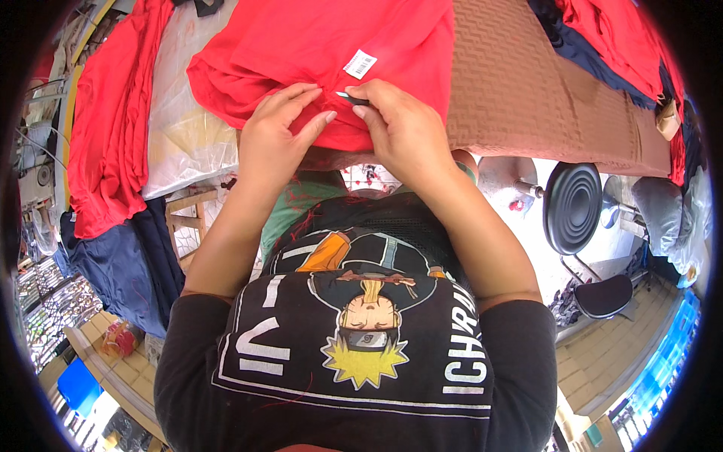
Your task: The person uses shears to trim excess threads from labels and seams on red garments.
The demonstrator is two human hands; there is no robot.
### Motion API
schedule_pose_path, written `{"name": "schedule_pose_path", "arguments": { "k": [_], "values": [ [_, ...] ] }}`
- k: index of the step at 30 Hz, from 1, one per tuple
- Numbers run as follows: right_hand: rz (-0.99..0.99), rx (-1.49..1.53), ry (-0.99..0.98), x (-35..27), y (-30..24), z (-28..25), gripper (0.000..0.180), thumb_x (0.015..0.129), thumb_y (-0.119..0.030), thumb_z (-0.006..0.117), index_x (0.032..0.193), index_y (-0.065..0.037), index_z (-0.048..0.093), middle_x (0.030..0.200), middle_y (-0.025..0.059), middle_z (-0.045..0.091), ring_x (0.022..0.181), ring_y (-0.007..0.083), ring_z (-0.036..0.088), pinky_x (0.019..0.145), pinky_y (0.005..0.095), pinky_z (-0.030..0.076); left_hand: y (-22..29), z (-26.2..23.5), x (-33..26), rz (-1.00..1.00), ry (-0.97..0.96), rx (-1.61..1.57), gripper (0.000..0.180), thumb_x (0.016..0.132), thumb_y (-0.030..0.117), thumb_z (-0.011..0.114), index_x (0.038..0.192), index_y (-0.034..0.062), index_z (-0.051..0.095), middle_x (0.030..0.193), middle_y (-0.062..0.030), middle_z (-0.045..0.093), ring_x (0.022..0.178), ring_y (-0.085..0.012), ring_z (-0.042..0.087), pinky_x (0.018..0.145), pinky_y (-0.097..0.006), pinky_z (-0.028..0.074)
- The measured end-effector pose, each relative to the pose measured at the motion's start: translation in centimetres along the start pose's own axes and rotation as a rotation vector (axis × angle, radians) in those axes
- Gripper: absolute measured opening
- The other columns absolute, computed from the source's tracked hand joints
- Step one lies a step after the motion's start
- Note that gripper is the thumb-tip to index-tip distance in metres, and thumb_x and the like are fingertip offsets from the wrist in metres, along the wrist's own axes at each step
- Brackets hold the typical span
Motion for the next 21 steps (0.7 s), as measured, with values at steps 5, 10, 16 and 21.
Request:
{"name": "schedule_pose_path", "arguments": {
  "k": [5,10,16,21],
  "values": [
    [0.078,0.046,-0.006,-0.1,0.5,1.3,0.016,0.088,-0.009,0.061,0.103,-0.006,0.063,0.096,0.0145,0.068,0.088,0.0335,0.066,0.072,0.0404,0.053,-0.7,1.9,0.0,-0.021,0.031,0.057,0.021,0.079,0.013,0.073,0.097,0.0028,0.072,0.106,-0.0086,0.068,0.097,-0.0253,0.064,0.083,-0.033,0.051],
    [0.086,0.053,0.002,-0.3,0.8,1.4,0.015,0.088,-0.009,0.061,0.103,-0.006,0.063,0.096,0.0143,0.069,0.087,0.0329,0.066,0.072,0.0399,0.053,-1.1,1.9,0.1,-0.012,0.008,-0.006,0.016,0.08,0.011,0.072,0.093,0.0025,0.071,0.101,-0.0089,0.07,0.092,-0.0252,0.066,0.081,-0.032,0.052],
    [0.121,0.096,0.001,-0.6,1.2,1.2,0.018,0.088,-0.009,0.062,0.105,-0.006,0.062,0.095,0.0152,0.069,0.086,0.0328,0.067,0.071,0.0391,0.053,-2.2,0.4,0.8,-0.155,-0.191,-0.254,0.014,0.082,0.012,0.071,0.092,0.0007,0.071,0.106,-0.0105,0.07,0.095,-0.0194,0.067,0.084,-0.029,0.051],
    [0.178,0.036,-0.103,-0.7,0.6,0.8,0.026,0.088,-0.004,0.064,0.113,-0.002,0.061,0.103,0.0143,0.066,0.091,0.0242,0.067,0.08,0.0314,0.051,-3.0,0.1,0.5,-0.157,-0.252,-0.36,0.017,0.082,0.014,0.072,0.094,0.0018,0.072,0.109,-0.0113,0.069,0.095,-0.0188,0.067,0.082,-0.028,0.052]
  ]
}}
Point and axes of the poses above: each hand's wrist, its own x-axis towards the middle knuckle, its own z-axis out of the palm, y = z × x, the point moved 4 cm from there along x, towards the middle knuckle
